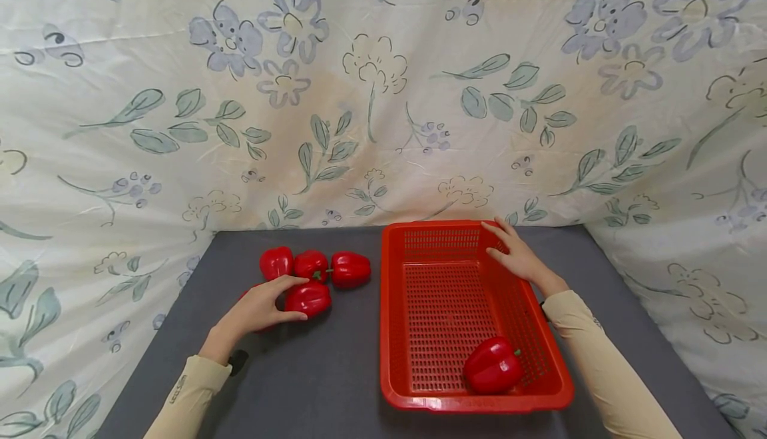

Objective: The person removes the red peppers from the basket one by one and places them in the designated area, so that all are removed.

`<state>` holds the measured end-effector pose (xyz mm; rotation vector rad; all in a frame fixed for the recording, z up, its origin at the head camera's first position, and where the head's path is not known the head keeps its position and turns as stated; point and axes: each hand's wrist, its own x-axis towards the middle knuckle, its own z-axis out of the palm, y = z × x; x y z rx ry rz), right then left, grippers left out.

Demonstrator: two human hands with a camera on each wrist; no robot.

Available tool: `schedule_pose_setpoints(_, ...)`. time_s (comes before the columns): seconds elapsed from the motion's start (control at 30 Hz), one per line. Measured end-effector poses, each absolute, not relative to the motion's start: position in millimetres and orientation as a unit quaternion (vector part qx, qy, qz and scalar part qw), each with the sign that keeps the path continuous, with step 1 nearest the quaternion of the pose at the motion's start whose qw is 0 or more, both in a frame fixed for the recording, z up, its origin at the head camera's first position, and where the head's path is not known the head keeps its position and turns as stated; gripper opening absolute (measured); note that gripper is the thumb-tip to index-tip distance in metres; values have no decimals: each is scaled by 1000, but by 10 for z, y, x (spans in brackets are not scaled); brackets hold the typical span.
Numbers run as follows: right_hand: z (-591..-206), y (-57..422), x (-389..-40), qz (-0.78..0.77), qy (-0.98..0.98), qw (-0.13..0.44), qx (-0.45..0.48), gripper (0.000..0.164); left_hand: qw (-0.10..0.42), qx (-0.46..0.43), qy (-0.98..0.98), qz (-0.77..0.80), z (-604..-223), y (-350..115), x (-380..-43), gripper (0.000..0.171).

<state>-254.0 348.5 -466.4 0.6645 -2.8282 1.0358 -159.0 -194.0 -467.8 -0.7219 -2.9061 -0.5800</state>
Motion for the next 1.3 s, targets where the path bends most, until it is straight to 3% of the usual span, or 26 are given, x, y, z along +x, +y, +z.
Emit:
schedule_pose_setpoints(0.87,-4664,3490,-2521,341,-906,55,243,60,46,-241,-952,-181,-4660,-1900,-1606,70)
schedule_pose_setpoints(1.3,-4634,3487,-2531,326,-920,34,217,60,48,-249,-947,-198,-4544,-1767,-1649,71)
